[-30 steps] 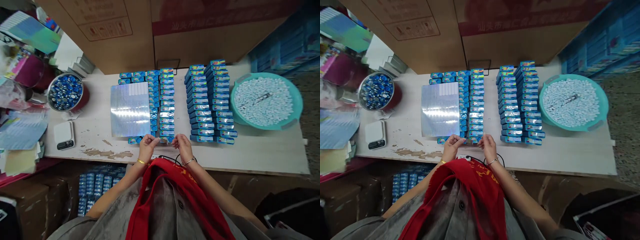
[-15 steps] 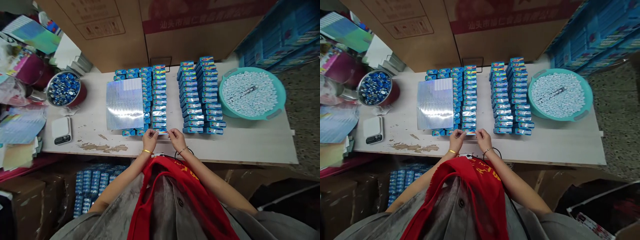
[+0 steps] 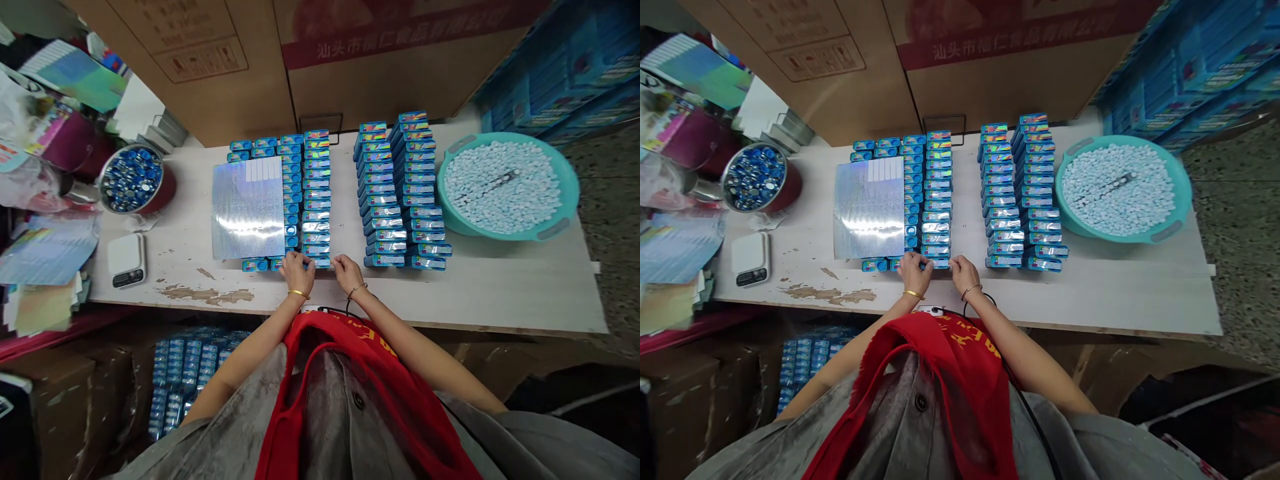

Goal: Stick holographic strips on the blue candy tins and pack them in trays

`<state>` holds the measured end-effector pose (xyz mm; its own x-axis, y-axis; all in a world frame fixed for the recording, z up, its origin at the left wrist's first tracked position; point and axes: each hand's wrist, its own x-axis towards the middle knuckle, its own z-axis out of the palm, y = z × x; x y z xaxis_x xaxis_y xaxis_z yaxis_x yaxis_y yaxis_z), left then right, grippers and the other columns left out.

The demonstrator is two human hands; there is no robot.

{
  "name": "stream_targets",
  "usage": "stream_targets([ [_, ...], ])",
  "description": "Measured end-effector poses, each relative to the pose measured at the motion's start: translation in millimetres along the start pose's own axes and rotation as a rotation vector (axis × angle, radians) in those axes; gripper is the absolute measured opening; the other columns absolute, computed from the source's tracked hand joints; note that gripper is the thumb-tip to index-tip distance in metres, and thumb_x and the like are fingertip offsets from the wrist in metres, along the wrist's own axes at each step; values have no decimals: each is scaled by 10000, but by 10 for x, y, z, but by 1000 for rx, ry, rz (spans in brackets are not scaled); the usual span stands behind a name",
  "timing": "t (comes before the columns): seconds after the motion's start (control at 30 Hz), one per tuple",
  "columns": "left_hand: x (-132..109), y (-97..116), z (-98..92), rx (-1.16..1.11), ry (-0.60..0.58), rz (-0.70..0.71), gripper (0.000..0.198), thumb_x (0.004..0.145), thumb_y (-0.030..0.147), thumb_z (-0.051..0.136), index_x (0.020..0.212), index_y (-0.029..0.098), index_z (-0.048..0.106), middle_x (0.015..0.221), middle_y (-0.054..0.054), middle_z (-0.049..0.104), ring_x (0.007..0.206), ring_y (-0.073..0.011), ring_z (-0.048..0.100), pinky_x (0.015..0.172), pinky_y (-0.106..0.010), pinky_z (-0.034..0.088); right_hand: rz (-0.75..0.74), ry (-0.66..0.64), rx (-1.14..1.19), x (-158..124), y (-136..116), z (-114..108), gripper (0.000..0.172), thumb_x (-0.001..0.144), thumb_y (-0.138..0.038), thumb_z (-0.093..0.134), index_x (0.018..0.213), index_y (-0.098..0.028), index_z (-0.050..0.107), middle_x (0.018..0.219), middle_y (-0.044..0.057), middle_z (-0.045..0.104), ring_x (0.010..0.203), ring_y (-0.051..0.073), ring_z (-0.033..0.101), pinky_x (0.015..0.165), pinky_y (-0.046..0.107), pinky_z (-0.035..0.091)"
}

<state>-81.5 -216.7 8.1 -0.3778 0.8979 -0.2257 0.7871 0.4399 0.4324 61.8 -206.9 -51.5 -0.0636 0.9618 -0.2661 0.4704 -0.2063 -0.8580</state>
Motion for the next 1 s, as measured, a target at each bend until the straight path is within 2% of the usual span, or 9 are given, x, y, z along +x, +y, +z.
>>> stream_targets([
  [0.07,14,-10,8,40,28,-6,142,824,295,628,917,201,576,1095,-89,562,1086,-277,504,897,-420,363,26,16,7,-13,54,26,327,835,-443,454,951,-180,610,669,10,571,651,192,541,652,302,427],
  [0.13,33,-21,6,63,50,-33,337,790,330,671,1061,193,525,1139,-100,544,1113,-284,494,912,-421,366,10,46,25,-62,100,70,436,843,-425,455,1152,-146,584,732,30,596,693,204,569,687,325,461],
  [0.27,49,-43,-20,103,48,-46,488,768,378,691,1162,177,484,1193,-128,532,1137,-310,487,935,-443,372,-120,-55,36,-212,163,208,460,905,-363,359,1262,-166,573,903,90,642,842,216,609,812,369,502],
  [0.37,57,-90,-68,167,22,86,413,824,384,625,1170,181,527,1244,-149,538,1145,-319,497,945,-454,376,-78,-145,-53,-222,167,247,487,926,-353,322,1301,-148,554,922,112,651,876,230,625,835,397,516],
  [0.43,101,-137,-110,213,-26,274,469,848,435,590,1243,190,525,1343,-156,505,1232,-324,461,1009,-472,343,-53,-54,-145,-101,117,184,530,943,-383,301,1358,-123,502,1019,156,646,986,263,612,886,436,499],
  [0.57,339,-182,-169,354,-184,676,1012,671,614,710,1488,173,306,1584,-169,218,1466,-381,139,1169,-548,90,-190,203,-375,516,-214,-57,645,962,-492,307,1485,-115,322,1409,211,463,1311,304,420,1041,479,393],
  [0.67,570,-137,-181,464,-278,756,1277,511,635,791,1536,164,191,1619,-176,56,1480,-418,-33,1173,-576,-29,-313,202,-532,1232,-632,-140,681,958,-535,328,1509,-135,286,1574,174,248,1446,306,204,1125,498,274],
  [0.83,803,-119,-158,537,-403,776,1375,427,604,810,1552,214,122,1623,-159,-39,1461,-443,-117,1163,-599,-49,-353,131,-705,2474,-1239,49,695,957,-549,322,1536,-172,240,1624,126,111,1489,301,10,1164,555,87],
  [1.0,850,-224,-55,502,-417,762,1269,523,519,760,1553,261,66,1612,-134,-139,1448,-463,-138,1151,-626,-39,-319,63,-778,3184,-1338,363,623,970,-509,277,1528,-233,276,1630,79,108,1486,332,12,1154,583,33],
])
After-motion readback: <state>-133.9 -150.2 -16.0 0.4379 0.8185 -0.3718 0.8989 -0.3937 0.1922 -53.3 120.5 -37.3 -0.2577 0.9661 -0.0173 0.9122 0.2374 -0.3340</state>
